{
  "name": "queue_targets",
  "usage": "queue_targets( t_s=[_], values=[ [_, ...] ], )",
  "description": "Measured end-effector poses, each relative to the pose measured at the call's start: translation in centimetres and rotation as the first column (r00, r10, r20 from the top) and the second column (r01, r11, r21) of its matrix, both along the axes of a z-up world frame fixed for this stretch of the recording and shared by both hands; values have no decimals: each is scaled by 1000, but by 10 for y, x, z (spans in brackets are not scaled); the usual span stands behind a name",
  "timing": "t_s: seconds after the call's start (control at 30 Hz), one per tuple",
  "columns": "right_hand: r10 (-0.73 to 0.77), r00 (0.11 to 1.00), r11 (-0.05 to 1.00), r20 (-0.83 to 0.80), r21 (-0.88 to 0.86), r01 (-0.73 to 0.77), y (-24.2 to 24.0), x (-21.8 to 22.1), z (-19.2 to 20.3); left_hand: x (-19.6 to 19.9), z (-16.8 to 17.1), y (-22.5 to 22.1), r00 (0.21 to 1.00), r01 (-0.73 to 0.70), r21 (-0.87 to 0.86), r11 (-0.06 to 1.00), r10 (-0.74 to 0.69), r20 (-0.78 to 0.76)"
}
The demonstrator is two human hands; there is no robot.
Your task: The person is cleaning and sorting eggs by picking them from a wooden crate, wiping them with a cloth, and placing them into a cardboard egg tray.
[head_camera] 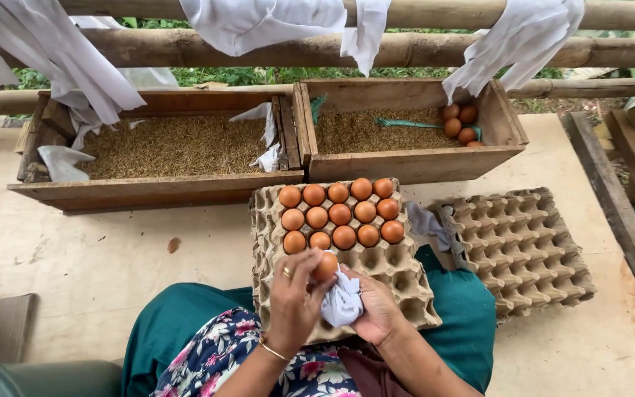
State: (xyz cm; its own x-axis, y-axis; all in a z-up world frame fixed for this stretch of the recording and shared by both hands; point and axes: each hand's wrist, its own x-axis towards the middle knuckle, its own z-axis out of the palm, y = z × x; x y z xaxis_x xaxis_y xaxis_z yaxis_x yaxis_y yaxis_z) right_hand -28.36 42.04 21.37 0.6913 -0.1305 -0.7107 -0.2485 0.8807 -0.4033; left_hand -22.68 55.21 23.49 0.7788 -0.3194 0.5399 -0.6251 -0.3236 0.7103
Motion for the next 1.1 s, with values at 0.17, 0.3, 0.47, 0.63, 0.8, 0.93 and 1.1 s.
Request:
queue_targets(
  t_s=[0.17,0.3,0.47,0.63,0.8,0.93,1.1],
  values=[
    [121,982,934,142,-351,-64,-16,11,7,36,-20,18,993,43,174,984,-23,-114],
    [320,947,427,20,-896,-125,-28,20,-2,46,-28,31,976,127,313,941,-62,-211],
    [497,853,-84,-156,-988,-132,-23,23,-6,42,-47,31,978,119,472,874,-22,-206],
    [515,831,-232,-211,-967,-101,-16,23,-20,43,-61,26,980,118,587,801,1,-198],
    [511,827,-256,-235,-960,-114,-16,20,-23,40,-62,20,978,131,679,722,18,-208],
    [507,838,-202,-202,-973,-113,-19,17,-15,37,-49,19,989,97,726,681,16,-147],
    [546,826,-139,-141,-987,-77,-22,13,-15,38,-51,24,996,71,740,669,-1,-94]
  ],
)
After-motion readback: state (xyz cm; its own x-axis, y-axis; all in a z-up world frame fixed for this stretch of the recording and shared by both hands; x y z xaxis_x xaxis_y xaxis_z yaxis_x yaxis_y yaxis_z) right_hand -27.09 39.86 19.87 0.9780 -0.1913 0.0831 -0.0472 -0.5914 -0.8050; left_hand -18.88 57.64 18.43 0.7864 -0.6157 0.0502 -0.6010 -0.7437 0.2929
